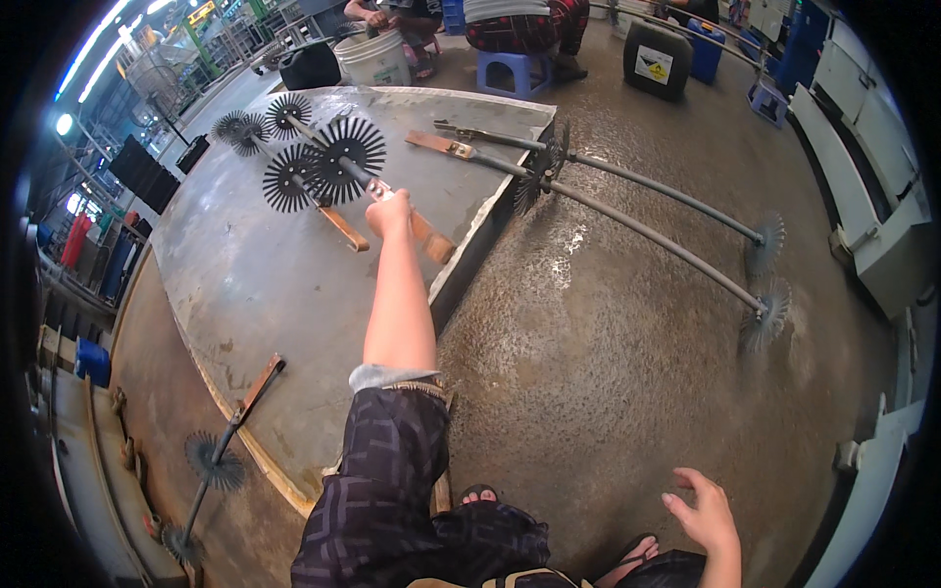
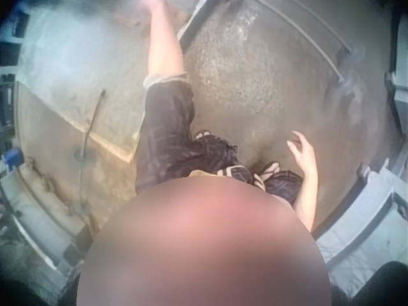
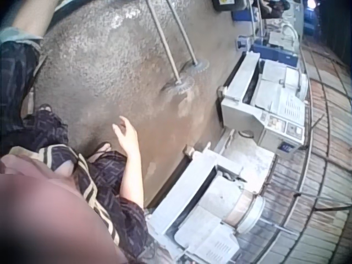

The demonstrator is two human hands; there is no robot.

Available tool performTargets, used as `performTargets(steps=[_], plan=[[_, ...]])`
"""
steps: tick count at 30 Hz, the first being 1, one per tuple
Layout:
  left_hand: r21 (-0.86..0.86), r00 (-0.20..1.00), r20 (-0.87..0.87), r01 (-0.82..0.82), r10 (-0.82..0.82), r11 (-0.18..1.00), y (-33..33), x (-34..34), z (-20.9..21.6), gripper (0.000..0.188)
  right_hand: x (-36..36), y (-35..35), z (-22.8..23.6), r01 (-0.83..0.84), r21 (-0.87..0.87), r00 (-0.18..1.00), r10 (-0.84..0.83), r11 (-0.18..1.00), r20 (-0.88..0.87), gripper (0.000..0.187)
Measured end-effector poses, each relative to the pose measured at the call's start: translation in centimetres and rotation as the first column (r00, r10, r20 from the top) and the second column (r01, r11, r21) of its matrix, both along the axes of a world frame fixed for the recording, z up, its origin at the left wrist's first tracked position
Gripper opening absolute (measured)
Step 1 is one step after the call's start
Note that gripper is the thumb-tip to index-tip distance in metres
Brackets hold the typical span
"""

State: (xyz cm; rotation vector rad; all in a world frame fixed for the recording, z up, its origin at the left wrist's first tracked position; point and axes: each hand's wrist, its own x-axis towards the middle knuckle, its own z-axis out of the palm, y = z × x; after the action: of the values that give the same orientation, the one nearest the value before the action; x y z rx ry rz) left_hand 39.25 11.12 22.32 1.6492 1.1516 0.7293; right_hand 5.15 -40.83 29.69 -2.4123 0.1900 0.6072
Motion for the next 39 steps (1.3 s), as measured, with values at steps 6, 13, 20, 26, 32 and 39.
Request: performTargets(steps=[6, 13, 20, 26, 32, 39], plan=[[-0.026, 0.978, -0.206, 0.027, -0.032, 0.999, -2.9, 3.0, -2.4, 0.035, -0.3, -0.6, -0.5, 0.025, 0.005, 0.999, -0.025, 1.000, -0.030, 0.049], [-0.147, 0.939, 0.176, 0.321, -0.294, 0.936, -0.7, 8.6, -10.3, 0.026, -0.2, -0.7, -0.4, 0.062, -0.002, 0.987, -0.062, 0.998, -0.151, 0.050], [-0.270, 0.807, 0.298, 0.584, -0.510, 0.765, -0.8, 6.8, -8.9, 0.023, 1.3, -0.3, -1.2, 0.056, 0.006, 0.976, -0.053, 0.998, -0.213, 0.049], [-0.316, 0.755, 0.444, 0.636, -0.483, 0.704, 0.5, -6.0, -7.9, 0.053, 2.6, -0.1, -2.7, -0.017, 0.038, 0.985, 0.023, 0.999, -0.170, 0.049], [-0.248, 0.859, 0.145, 0.513, -0.492, 0.822, 4.7, -26.7, -10.3, 0.025, 2.6, -0.7, -4.5, -0.030, 0.088, 0.982, 0.045, 0.996, -0.181, 0.043], [-0.214, 0.997, -0.079, -0.011, -0.006, 0.977, 11.3, -43.0, -11.0, 0.024, 3.0, -1.6, -7.0, -0.117, 0.064, 0.971, 0.128, 0.991, -0.203, 0.041]])
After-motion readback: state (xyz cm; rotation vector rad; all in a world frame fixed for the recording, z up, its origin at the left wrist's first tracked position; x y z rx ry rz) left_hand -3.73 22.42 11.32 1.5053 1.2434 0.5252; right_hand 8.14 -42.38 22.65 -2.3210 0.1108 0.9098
